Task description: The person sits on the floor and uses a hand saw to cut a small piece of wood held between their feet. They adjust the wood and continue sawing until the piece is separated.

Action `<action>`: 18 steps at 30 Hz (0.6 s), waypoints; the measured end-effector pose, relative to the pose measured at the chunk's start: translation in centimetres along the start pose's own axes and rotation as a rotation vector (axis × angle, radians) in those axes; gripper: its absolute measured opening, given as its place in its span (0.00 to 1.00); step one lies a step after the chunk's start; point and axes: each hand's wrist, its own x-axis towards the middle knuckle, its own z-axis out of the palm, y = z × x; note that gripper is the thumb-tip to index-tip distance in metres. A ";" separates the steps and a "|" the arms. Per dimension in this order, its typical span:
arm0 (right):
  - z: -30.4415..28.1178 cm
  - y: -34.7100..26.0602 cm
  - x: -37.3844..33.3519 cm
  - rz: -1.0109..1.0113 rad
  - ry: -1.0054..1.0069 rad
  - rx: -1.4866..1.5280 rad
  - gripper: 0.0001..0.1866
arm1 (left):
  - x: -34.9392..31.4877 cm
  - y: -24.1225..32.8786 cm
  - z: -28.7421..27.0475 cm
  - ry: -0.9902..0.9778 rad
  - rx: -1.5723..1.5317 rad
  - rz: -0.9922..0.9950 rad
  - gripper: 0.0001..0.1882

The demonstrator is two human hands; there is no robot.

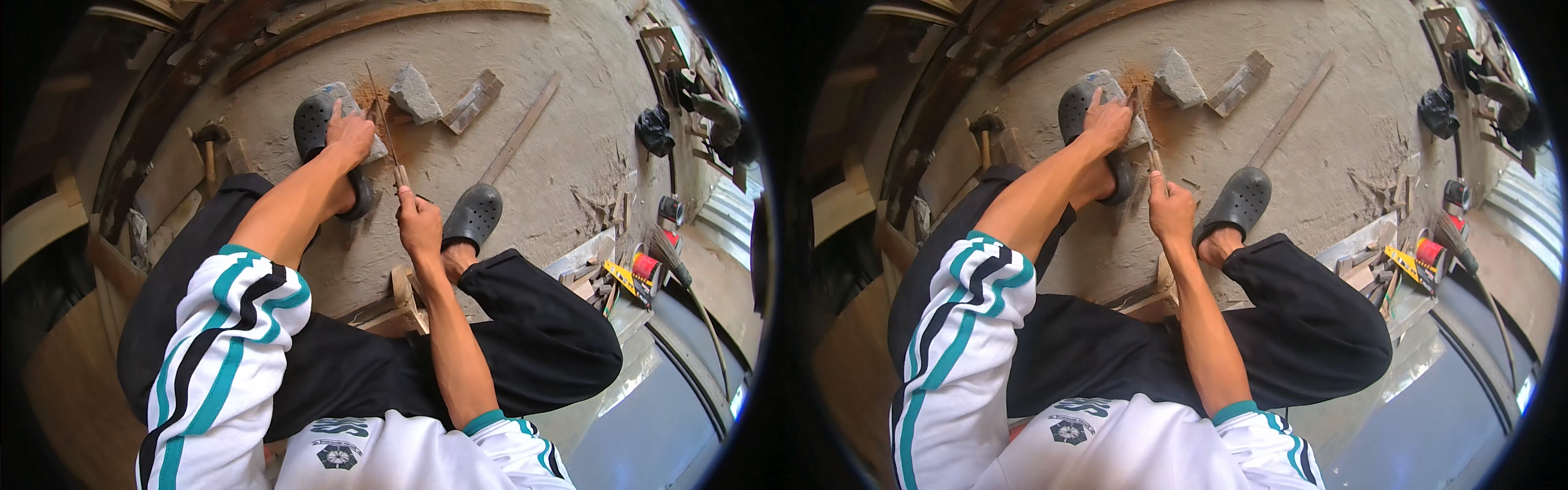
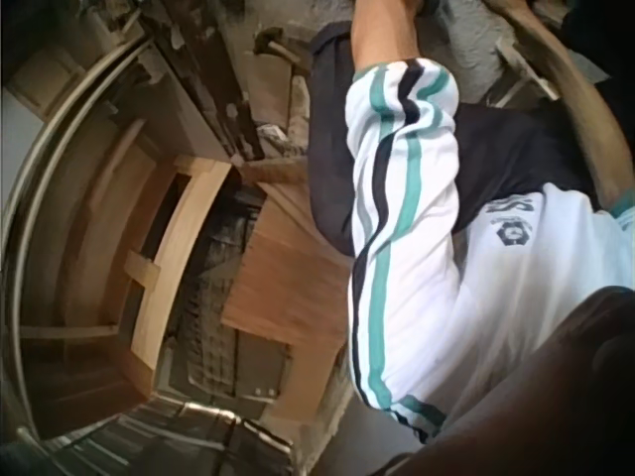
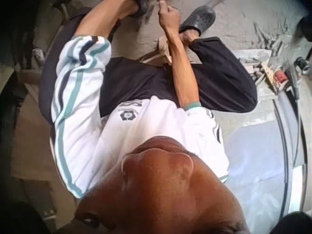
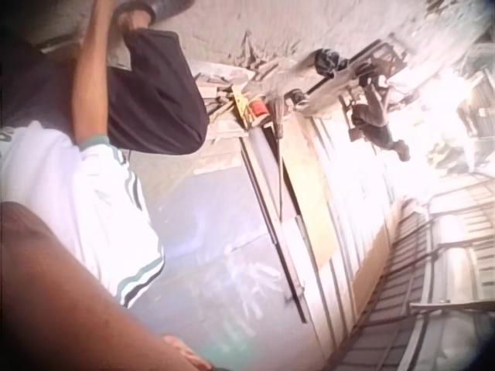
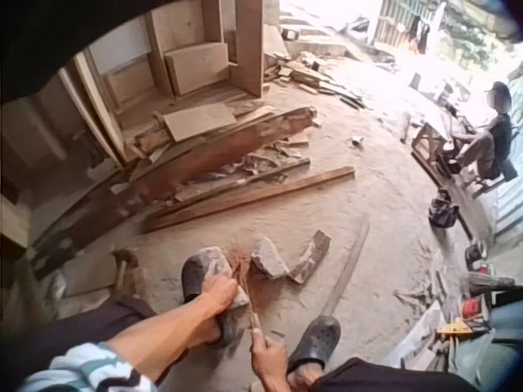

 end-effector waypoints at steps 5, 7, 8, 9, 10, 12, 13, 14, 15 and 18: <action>-0.6 -1.1 0.0 0.014 -0.052 0.040 0.31 | 0.0 -0.9 0.9 -0.050 0.052 0.026 0.28; -0.7 -1.0 -0.3 0.033 -0.097 0.100 0.30 | 0.1 -1.1 0.9 -0.063 0.027 0.024 0.29; -0.9 -0.9 -0.9 0.018 -0.099 0.092 0.30 | 0.2 -1.3 1.1 -0.061 0.017 0.012 0.29; -1.1 -1.0 -2.0 0.006 -0.103 0.082 0.30 | 0.1 -1.7 1.4 -0.062 0.005 -0.001 0.29; -1.5 -0.8 -3.1 -0.005 -0.096 0.073 0.30 | 0.2 -1.5 1.2 -0.078 -0.018 0.003 0.29; -1.5 -0.2 -4.4 0.005 -0.055 0.048 0.30 | 0.2 -1.4 0.5 -0.109 -0.063 0.012 0.30; -1.4 -0.1 -4.5 -0.005 -0.030 0.025 0.31 | 0.3 -1.3 0.2 -0.108 -0.068 0.013 0.28; -1.3 0.0 -4.6 -0.015 -0.006 0.003 0.31 | 0.5 -1.3 -0.1 -0.106 -0.072 0.013 0.26; -0.9 -0.3 -4.0 -0.042 0.008 -0.014 0.31 | 0.4 -1.3 0.1 -0.111 -0.074 0.013 0.25; 0.4 -0.5 -2.3 -0.038 0.035 -0.062 0.31 | 1.2 -2.1 1.9 -0.059 0.031 0.041 0.32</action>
